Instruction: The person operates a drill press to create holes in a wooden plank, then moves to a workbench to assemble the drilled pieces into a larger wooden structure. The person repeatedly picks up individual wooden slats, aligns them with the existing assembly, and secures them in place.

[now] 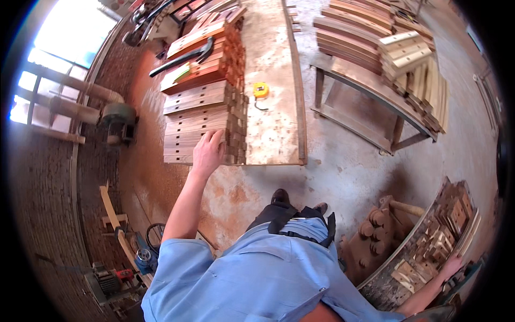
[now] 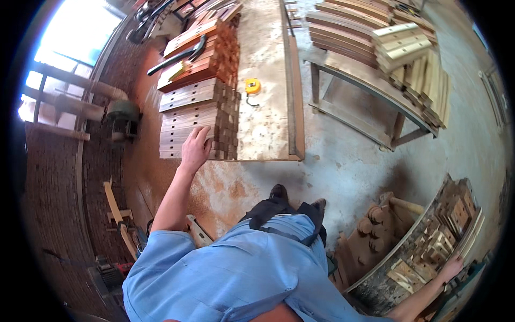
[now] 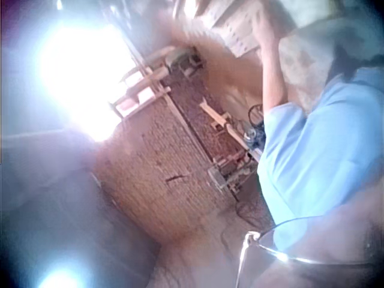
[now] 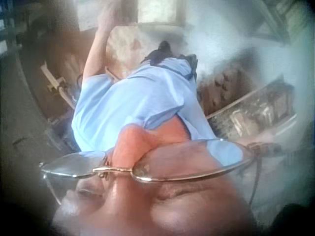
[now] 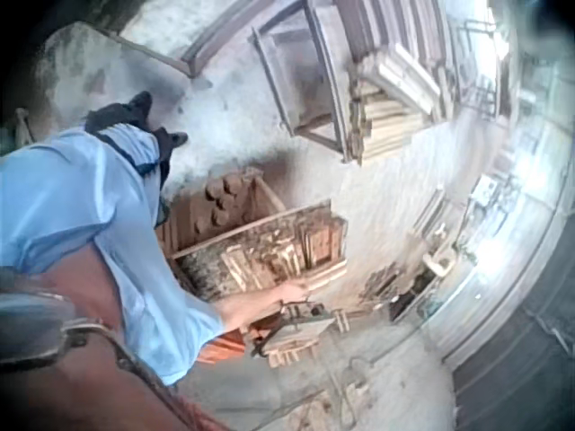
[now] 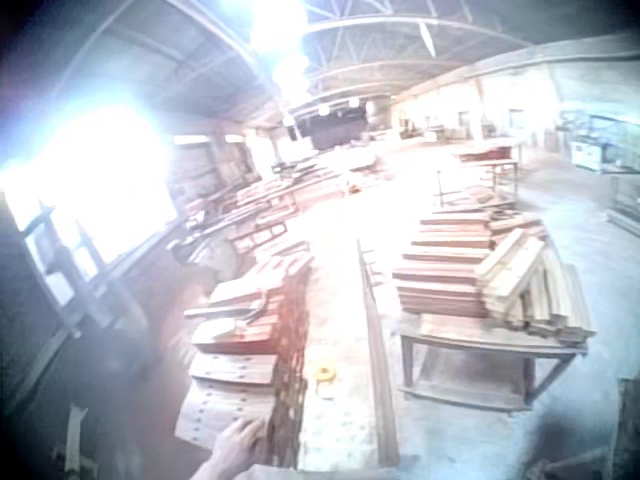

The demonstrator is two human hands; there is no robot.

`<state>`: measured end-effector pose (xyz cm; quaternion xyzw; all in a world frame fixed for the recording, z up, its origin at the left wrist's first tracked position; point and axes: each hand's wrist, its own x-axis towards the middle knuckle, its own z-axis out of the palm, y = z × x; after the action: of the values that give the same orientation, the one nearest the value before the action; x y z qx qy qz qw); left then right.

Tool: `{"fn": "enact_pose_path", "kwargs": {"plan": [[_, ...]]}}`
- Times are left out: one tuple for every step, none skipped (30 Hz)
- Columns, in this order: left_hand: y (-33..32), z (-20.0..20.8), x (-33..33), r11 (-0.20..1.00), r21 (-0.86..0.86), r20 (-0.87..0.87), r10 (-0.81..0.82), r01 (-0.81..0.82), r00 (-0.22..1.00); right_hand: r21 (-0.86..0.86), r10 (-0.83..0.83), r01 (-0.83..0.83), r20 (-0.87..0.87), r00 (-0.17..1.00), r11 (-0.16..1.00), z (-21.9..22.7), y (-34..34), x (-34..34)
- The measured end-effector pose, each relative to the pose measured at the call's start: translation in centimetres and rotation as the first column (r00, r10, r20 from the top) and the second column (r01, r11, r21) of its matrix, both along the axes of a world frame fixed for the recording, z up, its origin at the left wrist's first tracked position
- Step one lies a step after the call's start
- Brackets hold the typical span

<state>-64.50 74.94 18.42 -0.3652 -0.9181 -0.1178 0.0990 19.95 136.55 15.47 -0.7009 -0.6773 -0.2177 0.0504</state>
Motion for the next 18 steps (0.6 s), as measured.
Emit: {"fn": "enact_pose_path", "kwargs": {"plan": [[-0.8, -0.8, -1.0, 0.999, 0.0, -0.019, 0.032, -0.032, 0.999, -0.051, -0.017, 0.015, -0.04, 0.999, 0.999, 0.4, -0.1, -2.0], [-1.6, -1.4, -2.2, 0.998, -0.001, -0.038, 0.061, -0.061, 0.997, -0.104, -0.04, 0.032, -0.078, 0.996, 0.994, 0.7, -0.5, -4.0], [-2.8, -1.5, -3.7, 0.992, -0.016, -0.003, 0.127, -0.127, 0.992, -0.16, -0.064, 0.047, -0.107, 0.992, 0.986, 1.5, -1.3, -6.0], [-3.8, -1.6, -5.3, 0.986, -0.012, -0.014, 0.168, -0.168, 0.986, -0.188, -0.054, 0.02, -0.175, 0.983, 0.982, 2.2, -2.6, -8.4], [-4.9, -2.2, -7.2, 0.978, -0.004, -0.019, 0.208, -0.208, 0.978, -0.21, -0.046, -0.005, -0.237, 0.971, 0.978, 2.9, -4.0, -11.3], [-6.0, -2.4, -9.5, 0.97, -0.001, -0.028, 0.241, -0.241, 0.97, -0.236, -0.046, -0.027, -0.301, 0.953, 0.971, 2.9, -5.3, -13.6], [-6.7, -2.8, -11.9, 0.973, 0.007, -0.063, 0.232, -0.232, 0.971, -0.167, 0.02, -0.088, -0.372, 0.928, 0.982, 1.8, -6.1, -14.6], [-7.3, -3.4, -14.0, 0.975, 0.014, -0.096, 0.223, -0.223, 0.97, -0.094, 0.09, -0.145, -0.434, 0.897, 0.985, 0.6, -6.7, -15.3], [-8.5, -3.3, -15.9, 0.974, -0.004, -0.135, 0.224, -0.227, 0.965, -0.088, 0.14, -0.195, -0.425, 0.894, 0.977, 0.1, -7.6, -18.1], [-8.9, -3.5, -17.7, 0.975, -0.018, -0.171, 0.214, -0.22, 0.962, -0.078, 0.182, -0.234, -0.415, 0.891, 0.969, 0.2, -9.2, -20.9], [-9.3, -3.7, -19.2, 0.964, -0.004, -0.153, 0.261, -0.264, 0.953, -0.134, 0.181, -0.267, -0.45, 0.874, 0.954, 0.7, -11.0, -23.9], [-9.4, -3.5, -20.4, 0.955, -0.041, -0.139, 0.287, -0.295, 0.948, -0.19, 0.172, -0.296, -0.486, 0.857, 0.936, 0.9, -12.8, -26.5], [-9.4, -3.2, -21.4, 0.944, -0.075, -0.124, 0.31, -0.32, 0.943, -0.197, 0.2, -0.354, -0.542, 0.816, 0.914, 0.6, -14.2, -27.9], [-9.6, -3.3, -22.3, 0.931, -0.111, -0.112, 0.336, -0.348, 0.935, -0.198, 0.227, -0.416, -0.597, 0.77, 0.888, -0.1, -15.3, -29.0], [-10.5, -3.9, -23.5, 0.94, -0.112, -0.177, 0.3, -0.322, 0.937, -0.082, 0.321, -0.448, -0.584, 0.745, 0.891, -1.8, -16.5, -30.0], [-10.6, -4.1, -23.7, 0.951, -0.12, -0.182, 0.262, -0.286, 0.948, -0.079, 0.349, -0.485, -0.595, 0.724, 0.871, -2.5, -17.5, -30.8], [-10.8, -3.7, -23.8, 0.959, -0.131, -0.189, 0.224, -0.25, 0.956, -0.085, 0.321, -0.467, -0.617, 0.718, 0.88, -2.7, -19.4, -32.4], [-11.2, -3.5, -23.9, 0.966, -0.142, -0.198, 0.188, -0.218, 0.962, -0.091, 0.295, -0.452, -0.64, 0.709, 0.887, -3.0, -20.9, -33.9]]}}
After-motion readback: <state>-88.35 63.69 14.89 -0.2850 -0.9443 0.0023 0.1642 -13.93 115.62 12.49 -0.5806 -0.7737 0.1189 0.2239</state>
